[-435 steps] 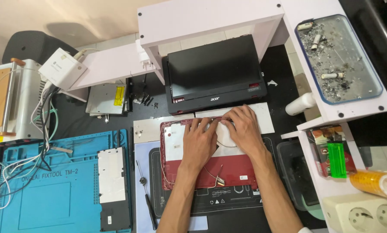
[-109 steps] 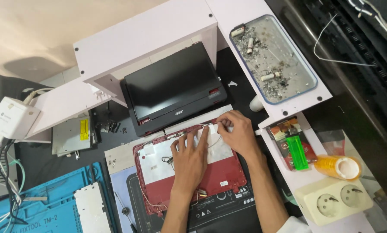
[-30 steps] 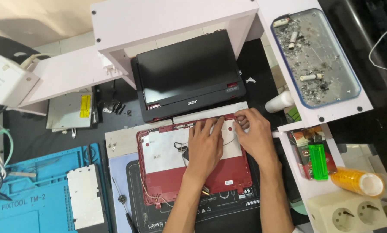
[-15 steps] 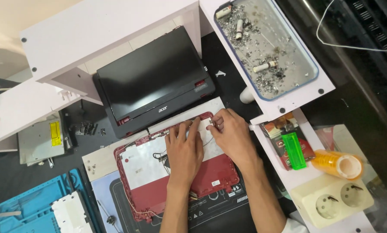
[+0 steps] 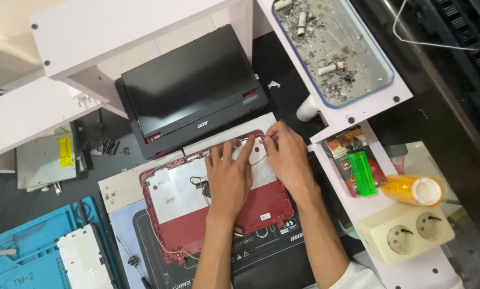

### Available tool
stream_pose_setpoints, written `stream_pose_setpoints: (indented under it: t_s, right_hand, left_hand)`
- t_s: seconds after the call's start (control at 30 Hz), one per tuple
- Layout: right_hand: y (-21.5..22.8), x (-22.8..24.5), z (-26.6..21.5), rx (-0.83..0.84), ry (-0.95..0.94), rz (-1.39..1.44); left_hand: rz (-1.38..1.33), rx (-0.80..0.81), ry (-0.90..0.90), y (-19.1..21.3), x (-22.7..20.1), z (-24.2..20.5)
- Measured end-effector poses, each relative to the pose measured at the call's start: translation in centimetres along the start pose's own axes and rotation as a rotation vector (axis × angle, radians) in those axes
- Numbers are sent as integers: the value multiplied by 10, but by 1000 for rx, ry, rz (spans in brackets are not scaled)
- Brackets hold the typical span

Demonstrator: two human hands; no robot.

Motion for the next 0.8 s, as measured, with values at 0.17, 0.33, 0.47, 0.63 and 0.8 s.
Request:
stream_pose_setpoints:
  t_s: [0.17, 0.33, 0.47, 0.63, 0.8]
  right_hand:
    - [-8, -5, 5, -41, 23, 74]
    - [-7, -5, 6, -62, 99, 49]
    - [-7, -2, 6, -51, 104, 30]
    - [-9, -2, 10, -60, 92, 44]
    - [-12, -6, 13, -115, 119, 96]
  left_hand:
    - [-22, -28, -10, 1, 1, -2]
    - [-9, -11, -6, 4, -1, 0]
    - [-18, -8, -2, 0, 1, -1]
    - [5, 8, 3, 0, 0, 1]
    - [-4, -8, -4, 5, -2, 3]
Point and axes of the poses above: each hand's wrist, its own z-axis towards the middle knuckle, its own y-axis out of the back of the hand, x = y × z, the point moved 2 cm from there along z, towards the middle knuckle, and after that the axes turned 5 degrees about x, right-handed, at the moved point
